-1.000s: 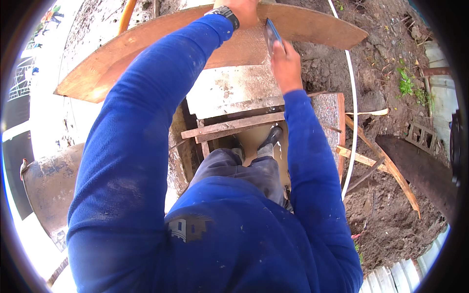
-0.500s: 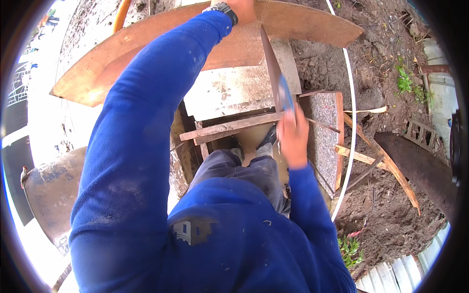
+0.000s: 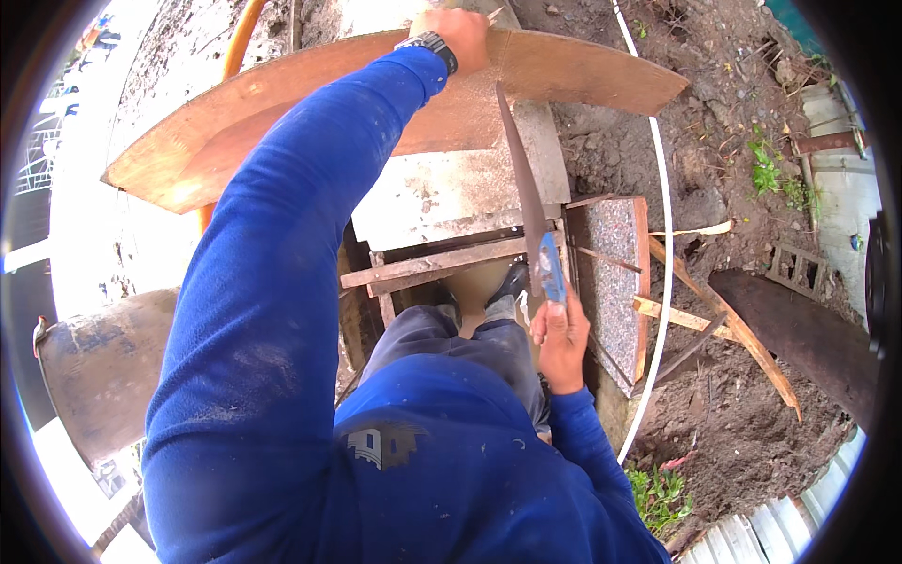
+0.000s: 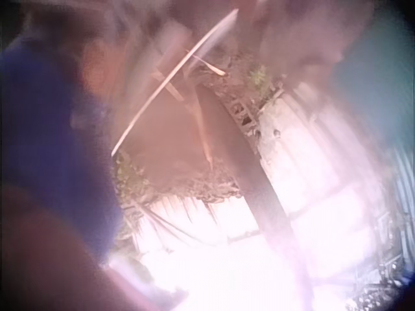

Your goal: The person measures a wooden plank with a tape measure, marks it, and then uses a hand saw to cut the plank. The cut piece is then placed into a gap between two large concrete pipes.

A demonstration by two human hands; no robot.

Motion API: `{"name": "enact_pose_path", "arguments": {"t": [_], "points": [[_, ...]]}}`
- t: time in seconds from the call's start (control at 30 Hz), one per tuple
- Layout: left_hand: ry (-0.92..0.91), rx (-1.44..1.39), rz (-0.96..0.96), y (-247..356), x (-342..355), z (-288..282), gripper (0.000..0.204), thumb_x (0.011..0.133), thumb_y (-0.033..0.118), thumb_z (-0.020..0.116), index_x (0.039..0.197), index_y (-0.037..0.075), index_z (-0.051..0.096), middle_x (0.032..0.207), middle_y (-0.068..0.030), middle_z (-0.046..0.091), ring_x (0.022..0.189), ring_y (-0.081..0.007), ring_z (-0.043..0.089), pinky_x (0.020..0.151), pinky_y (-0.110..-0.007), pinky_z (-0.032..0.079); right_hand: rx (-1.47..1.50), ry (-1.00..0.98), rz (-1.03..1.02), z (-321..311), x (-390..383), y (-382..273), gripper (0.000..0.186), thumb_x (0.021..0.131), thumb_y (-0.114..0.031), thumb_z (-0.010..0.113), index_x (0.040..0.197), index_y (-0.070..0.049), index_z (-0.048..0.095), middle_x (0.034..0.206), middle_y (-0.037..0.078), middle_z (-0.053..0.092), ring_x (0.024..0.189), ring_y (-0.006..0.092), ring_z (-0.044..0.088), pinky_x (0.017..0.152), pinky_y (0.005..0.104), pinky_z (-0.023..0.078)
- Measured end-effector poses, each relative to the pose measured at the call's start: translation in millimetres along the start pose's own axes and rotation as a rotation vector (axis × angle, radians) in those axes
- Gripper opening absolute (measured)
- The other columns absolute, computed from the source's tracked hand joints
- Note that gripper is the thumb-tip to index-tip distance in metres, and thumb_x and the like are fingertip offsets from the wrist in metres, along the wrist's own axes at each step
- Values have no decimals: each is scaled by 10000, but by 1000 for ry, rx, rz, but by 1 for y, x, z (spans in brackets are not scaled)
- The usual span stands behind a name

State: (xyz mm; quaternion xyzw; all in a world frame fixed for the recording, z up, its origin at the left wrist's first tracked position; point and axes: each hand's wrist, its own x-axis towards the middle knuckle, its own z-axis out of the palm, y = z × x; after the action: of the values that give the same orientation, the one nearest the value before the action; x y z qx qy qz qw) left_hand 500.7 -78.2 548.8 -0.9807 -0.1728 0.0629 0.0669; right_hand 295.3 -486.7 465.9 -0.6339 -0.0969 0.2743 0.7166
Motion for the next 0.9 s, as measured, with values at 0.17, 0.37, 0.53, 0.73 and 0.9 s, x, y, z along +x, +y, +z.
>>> {"name": "enact_pose_path", "arguments": {"t": [0.17, 0.37, 0.53, 0.73, 0.9], "points": [[38, -40, 12, 7, -25, -17, 303, 914, 346, 733, 1095, 107, 775, 1096, -157, 774, 1067, -365, 733, 923, -475, 574, -147, 7, -14, 42, 148, -6, 510, 1126, -379, 565, 1430, 27, 618, 802, 24, 587, 707, 74, 542, 610, 294, 445], [46, -4, 32, 0, -17, 2, 514, 901, 410, 755, 1351, 166, 717, 1189, -158, 786, 1133, -348, 756, 964, -496, 605, -343, 96, -295, 83, 257, 7, 412, 1126, -367, 560, 1252, 0, 700, 774, 20, 606, 636, 88, 531, 565, 293, 435], [14, -9, -4, 0, -4, 5, 474, 914, 386, 735, 1326, 153, 722, 1185, -156, 787, 1132, -351, 756, 976, -493, 601, -124, -20, -17, 34, 100, 11, 525, 1118, -315, 569, 1516, 25, 543, 896, 6, 592, 695, 60, 518, 583, 253, 425], [26, 7, -9, 5, -9, 6, 481, 914, 412, 749, 1324, 161, 729, 1154, -141, 794, 1106, -340, 766, 947, -486, 611, -104, -36, 20, 2, 32, -15, 570, 1141, -395, 527, 1532, 20, 530, 781, -35, 547, 640, 33, 464, 547, 217, 374], [40, 0, -1, 1, -14, 12, 472, 911, 404, 757, 1313, 158, 725, 1166, -147, 790, 1101, -349, 765, 939, -482, 613, -229, -22, -137, 67, 239, -16, 316, 1127, -297, 564, 1204, -10, 672, 753, -18, 552, 642, 78, 525, 536, 287, 411]]}}
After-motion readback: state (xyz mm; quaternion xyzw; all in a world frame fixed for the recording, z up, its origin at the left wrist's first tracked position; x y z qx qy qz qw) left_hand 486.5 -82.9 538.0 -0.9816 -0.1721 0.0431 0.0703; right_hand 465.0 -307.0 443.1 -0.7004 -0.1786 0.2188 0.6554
